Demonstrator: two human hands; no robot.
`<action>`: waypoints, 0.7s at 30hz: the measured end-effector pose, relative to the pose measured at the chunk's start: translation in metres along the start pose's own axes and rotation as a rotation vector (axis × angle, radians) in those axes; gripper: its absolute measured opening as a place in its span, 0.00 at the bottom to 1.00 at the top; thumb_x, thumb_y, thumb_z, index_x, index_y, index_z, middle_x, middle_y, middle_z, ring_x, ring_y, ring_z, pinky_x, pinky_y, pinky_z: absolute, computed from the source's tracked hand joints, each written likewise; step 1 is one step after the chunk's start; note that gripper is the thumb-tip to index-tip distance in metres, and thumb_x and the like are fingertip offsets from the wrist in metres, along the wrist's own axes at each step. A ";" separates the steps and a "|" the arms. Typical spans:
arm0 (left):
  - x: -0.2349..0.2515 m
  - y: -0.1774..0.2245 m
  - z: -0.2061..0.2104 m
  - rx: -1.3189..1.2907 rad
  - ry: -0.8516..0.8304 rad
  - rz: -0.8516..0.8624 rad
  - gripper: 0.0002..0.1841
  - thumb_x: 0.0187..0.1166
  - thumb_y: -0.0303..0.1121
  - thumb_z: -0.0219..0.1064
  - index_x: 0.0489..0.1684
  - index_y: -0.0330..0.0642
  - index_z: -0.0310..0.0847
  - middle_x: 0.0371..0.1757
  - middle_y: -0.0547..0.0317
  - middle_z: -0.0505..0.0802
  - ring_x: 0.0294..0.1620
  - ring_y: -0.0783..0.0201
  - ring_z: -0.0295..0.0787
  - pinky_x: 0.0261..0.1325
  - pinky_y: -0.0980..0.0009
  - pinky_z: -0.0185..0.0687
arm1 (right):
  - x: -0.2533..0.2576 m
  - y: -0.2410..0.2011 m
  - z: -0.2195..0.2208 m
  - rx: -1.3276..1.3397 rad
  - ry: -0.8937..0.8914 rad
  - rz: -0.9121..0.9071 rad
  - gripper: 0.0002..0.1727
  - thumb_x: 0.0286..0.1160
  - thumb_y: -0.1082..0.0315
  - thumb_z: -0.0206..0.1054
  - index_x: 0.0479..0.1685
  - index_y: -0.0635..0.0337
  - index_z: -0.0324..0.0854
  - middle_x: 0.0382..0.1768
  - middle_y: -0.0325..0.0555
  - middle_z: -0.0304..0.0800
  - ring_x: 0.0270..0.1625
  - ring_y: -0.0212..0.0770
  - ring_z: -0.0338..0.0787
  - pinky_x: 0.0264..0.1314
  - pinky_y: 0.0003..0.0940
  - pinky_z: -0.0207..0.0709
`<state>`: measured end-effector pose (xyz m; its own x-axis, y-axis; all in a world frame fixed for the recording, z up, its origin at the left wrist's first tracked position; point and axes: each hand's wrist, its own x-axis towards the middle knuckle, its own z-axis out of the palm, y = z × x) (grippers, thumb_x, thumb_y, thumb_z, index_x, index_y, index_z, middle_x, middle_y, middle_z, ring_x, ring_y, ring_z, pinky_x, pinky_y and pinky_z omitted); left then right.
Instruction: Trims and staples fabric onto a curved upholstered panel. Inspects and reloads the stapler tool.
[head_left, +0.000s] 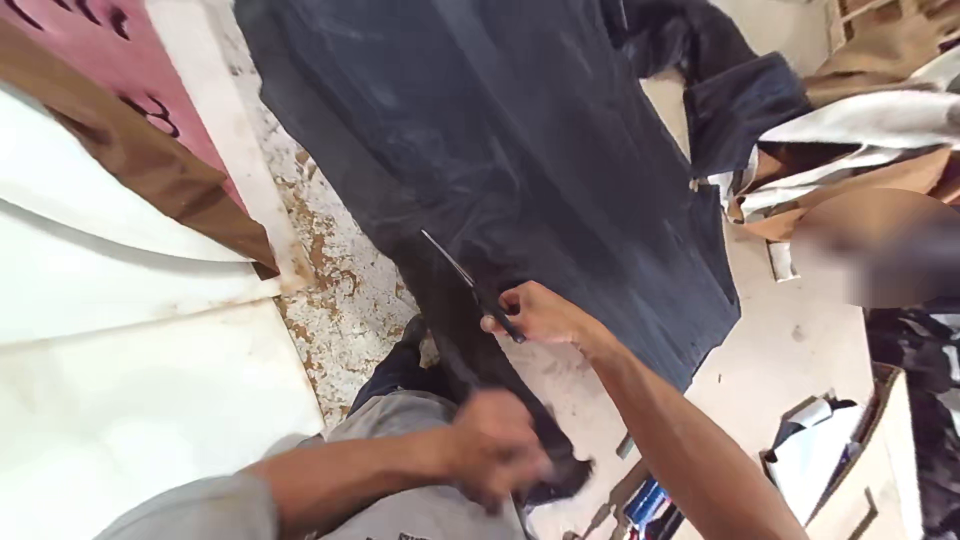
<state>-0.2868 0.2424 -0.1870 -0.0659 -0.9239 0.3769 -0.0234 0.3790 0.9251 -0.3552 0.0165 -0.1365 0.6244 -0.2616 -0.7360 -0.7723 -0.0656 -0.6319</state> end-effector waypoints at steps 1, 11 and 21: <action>0.007 -0.011 -0.038 0.086 0.293 -0.171 0.19 0.78 0.48 0.69 0.28 0.39 0.84 0.30 0.58 0.90 0.37 0.67 0.88 0.46 0.66 0.86 | 0.000 0.001 0.000 0.010 0.001 0.000 0.25 0.71 0.40 0.73 0.29 0.55 0.84 0.19 0.34 0.84 0.21 0.29 0.83 0.27 0.31 0.81; 0.076 -0.057 -0.122 -0.156 0.807 -0.670 0.14 0.92 0.35 0.56 0.40 0.36 0.85 0.31 0.62 0.94 0.36 0.70 0.95 0.48 0.66 0.94 | 0.000 0.005 0.001 0.077 -0.052 0.059 0.28 0.69 0.34 0.71 0.33 0.53 0.83 0.20 0.32 0.84 0.21 0.29 0.84 0.24 0.28 0.78; 0.045 -0.054 -0.136 0.009 0.602 -0.730 0.18 0.91 0.38 0.53 0.38 0.36 0.85 0.26 0.65 0.91 0.30 0.74 0.91 0.40 0.69 0.91 | 0.038 -0.042 0.001 0.165 -0.013 0.032 0.25 0.69 0.40 0.74 0.32 0.54 0.83 0.19 0.33 0.84 0.21 0.30 0.84 0.27 0.29 0.81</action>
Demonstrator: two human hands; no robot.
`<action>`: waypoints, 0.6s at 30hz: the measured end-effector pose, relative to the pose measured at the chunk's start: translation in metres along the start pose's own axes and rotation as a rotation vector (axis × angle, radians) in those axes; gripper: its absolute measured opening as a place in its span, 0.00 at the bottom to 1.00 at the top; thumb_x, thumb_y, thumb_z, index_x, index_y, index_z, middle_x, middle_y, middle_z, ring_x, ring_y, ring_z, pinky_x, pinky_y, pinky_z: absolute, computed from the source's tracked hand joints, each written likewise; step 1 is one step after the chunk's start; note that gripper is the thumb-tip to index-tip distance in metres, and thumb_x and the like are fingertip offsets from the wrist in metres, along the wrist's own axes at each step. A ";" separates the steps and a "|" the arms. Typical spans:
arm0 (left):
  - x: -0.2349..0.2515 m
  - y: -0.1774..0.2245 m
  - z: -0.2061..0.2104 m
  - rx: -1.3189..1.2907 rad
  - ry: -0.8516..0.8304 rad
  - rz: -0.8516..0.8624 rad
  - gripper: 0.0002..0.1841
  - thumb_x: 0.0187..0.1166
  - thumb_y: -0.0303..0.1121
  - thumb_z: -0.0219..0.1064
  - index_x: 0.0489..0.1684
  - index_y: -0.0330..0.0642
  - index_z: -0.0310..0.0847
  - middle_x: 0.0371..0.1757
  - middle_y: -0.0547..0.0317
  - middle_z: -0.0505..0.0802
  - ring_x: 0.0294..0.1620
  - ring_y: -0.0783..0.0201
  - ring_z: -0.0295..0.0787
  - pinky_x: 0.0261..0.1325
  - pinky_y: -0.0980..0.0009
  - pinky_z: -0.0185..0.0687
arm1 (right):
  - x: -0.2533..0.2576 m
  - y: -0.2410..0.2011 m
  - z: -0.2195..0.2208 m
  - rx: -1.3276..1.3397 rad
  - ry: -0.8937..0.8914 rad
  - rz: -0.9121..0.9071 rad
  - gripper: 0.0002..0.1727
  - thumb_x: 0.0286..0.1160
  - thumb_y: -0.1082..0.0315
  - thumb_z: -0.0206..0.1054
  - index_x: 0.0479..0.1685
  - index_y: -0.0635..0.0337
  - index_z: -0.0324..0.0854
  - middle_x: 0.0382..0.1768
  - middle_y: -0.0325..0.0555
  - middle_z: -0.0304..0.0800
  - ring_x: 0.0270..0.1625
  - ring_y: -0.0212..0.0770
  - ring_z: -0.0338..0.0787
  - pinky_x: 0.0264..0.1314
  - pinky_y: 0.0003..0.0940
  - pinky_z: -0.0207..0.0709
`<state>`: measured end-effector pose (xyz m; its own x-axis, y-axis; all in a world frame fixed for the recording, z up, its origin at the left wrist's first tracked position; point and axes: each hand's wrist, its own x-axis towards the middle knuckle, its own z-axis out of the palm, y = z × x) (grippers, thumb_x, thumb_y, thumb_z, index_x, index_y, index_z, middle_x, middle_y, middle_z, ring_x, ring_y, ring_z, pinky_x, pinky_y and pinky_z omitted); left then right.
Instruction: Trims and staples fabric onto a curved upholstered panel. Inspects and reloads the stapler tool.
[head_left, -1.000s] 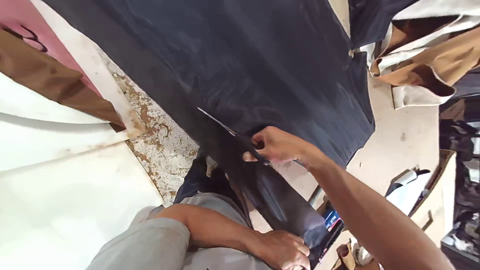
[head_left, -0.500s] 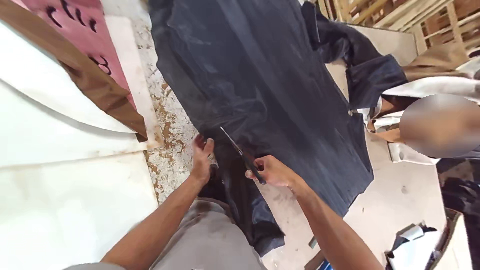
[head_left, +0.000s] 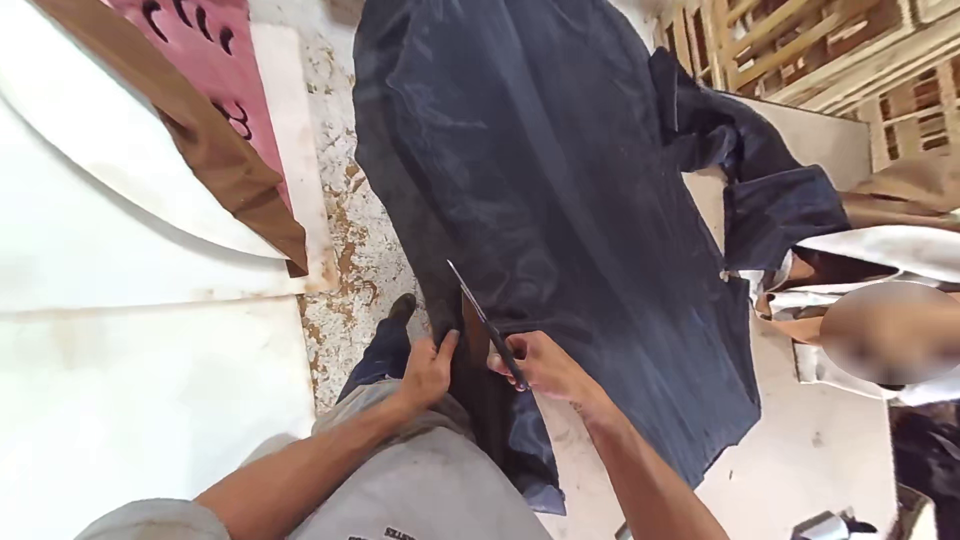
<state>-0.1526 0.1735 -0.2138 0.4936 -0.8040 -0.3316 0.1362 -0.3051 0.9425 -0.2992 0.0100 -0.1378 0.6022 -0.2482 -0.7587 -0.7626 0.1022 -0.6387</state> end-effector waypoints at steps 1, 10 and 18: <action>-0.002 -0.003 -0.009 0.037 -0.059 0.010 0.18 0.90 0.38 0.53 0.37 0.36 0.86 0.26 0.64 0.91 0.30 0.74 0.90 0.40 0.68 0.90 | 0.007 -0.009 0.003 0.029 0.005 0.006 0.24 0.70 0.41 0.74 0.33 0.55 0.83 0.20 0.33 0.84 0.21 0.30 0.84 0.27 0.30 0.81; 0.026 -0.026 -0.099 0.259 -0.567 0.438 0.22 0.88 0.41 0.59 0.24 0.36 0.86 0.25 0.50 0.91 0.30 0.57 0.93 0.38 0.55 0.89 | 0.103 -0.137 0.023 0.121 0.117 0.056 0.25 0.75 0.41 0.71 0.36 0.58 0.85 0.20 0.35 0.85 0.20 0.30 0.83 0.22 0.27 0.77; 0.060 -0.006 -0.141 0.523 -1.165 0.377 0.18 0.87 0.41 0.60 0.33 0.36 0.88 0.33 0.42 0.93 0.44 0.39 0.93 0.52 0.36 0.83 | 0.197 -0.253 0.030 0.307 0.230 -0.032 0.22 0.88 0.52 0.62 0.39 0.64 0.82 0.18 0.39 0.84 0.15 0.28 0.79 0.14 0.20 0.68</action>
<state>-0.0030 0.1992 -0.2338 -0.6261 -0.7664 -0.1439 -0.3188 0.0832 0.9442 0.0195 -0.0361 -0.1294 0.5292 -0.4618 -0.7118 -0.6174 0.3659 -0.6964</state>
